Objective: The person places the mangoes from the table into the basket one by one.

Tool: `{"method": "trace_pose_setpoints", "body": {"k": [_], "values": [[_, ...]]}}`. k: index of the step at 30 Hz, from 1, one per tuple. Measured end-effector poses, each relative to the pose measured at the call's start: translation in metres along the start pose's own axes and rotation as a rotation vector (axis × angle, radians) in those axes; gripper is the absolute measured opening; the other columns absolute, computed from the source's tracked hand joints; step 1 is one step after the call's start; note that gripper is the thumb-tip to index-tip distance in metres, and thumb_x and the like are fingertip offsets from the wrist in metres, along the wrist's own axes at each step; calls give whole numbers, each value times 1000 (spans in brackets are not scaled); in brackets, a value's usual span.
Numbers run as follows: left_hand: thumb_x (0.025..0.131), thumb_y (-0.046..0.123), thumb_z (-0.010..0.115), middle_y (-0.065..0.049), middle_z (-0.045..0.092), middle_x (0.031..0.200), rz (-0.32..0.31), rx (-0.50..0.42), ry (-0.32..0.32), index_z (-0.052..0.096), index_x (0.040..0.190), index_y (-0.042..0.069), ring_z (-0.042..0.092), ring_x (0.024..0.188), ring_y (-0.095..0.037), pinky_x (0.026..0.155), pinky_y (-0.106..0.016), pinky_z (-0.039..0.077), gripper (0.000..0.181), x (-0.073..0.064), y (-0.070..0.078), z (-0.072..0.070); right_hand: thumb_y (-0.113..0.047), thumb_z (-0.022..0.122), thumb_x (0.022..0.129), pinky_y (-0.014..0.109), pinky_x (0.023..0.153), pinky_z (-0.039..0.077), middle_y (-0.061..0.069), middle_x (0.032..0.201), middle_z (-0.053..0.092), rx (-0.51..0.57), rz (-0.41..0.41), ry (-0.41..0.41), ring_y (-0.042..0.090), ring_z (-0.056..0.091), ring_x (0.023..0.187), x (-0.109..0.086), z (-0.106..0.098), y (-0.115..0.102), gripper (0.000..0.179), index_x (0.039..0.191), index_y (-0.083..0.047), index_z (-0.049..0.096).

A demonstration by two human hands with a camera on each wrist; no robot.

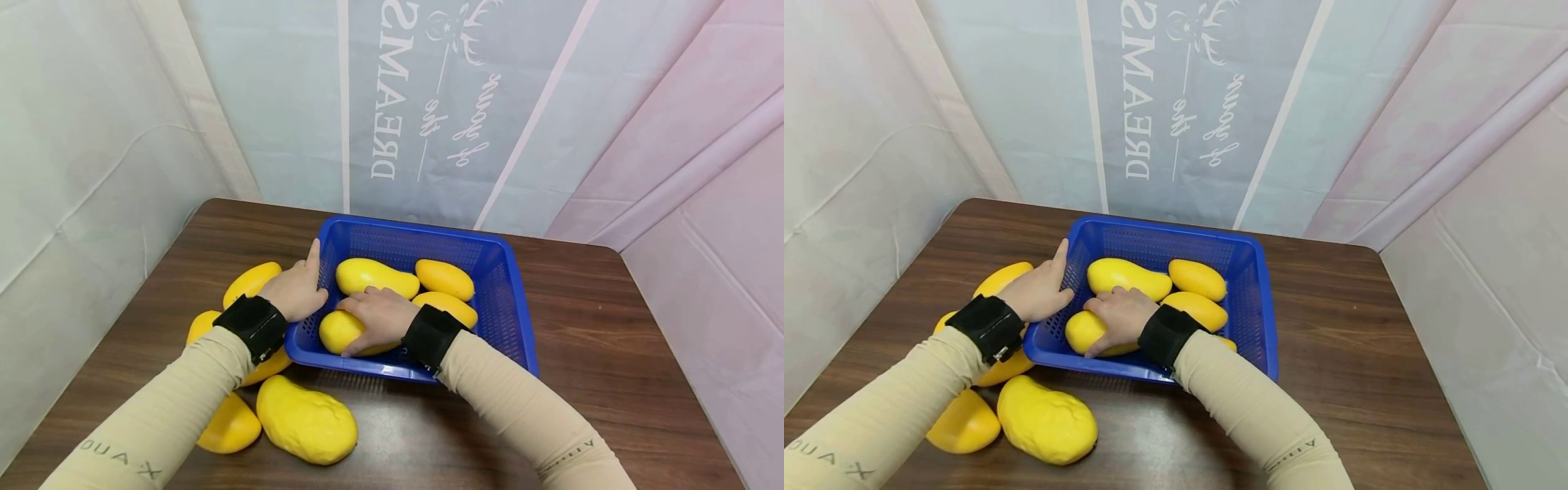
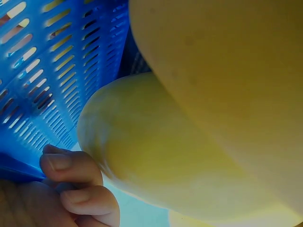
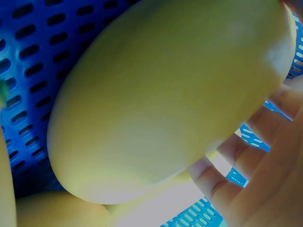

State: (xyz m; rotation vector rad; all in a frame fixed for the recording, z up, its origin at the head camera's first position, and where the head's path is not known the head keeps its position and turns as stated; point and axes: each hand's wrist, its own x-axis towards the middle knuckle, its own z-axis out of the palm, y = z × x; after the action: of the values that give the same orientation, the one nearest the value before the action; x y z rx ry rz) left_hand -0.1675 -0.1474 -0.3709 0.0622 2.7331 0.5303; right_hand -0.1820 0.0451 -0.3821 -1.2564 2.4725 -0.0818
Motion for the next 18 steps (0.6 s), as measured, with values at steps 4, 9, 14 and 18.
{"method": "trace_pose_setpoints", "body": {"k": [4,9,14,18], "values": [[98,26,50,-32,37,151,-1,-2,-3,-19,156,6,65,73,-23,62,-33,54,92,0,0,-1,-63,72,79,42,94,46,-1,143,55,12,1,-14,23,54,116,0,-1,1,83,146,-22,49],[98,25,49,-32,36,152,7,4,-5,-21,155,6,66,77,-24,63,-35,54,92,2,0,-1,-62,72,79,46,99,45,-1,146,53,46,5,-16,24,54,124,-1,-4,4,81,147,-22,49],[98,26,49,-31,37,152,6,9,1,-19,156,6,66,78,-24,64,-34,55,92,2,0,-1,-61,73,79,46,99,45,-3,142,57,84,-15,-10,22,55,123,-3,-8,6,75,141,-22,55],[98,26,50,-31,38,151,-2,5,2,-19,156,7,66,75,-23,63,-34,54,92,2,-1,0,-59,73,80,46,101,45,-1,142,57,116,-31,0,23,55,125,-7,-12,8,75,141,-20,56]]}}
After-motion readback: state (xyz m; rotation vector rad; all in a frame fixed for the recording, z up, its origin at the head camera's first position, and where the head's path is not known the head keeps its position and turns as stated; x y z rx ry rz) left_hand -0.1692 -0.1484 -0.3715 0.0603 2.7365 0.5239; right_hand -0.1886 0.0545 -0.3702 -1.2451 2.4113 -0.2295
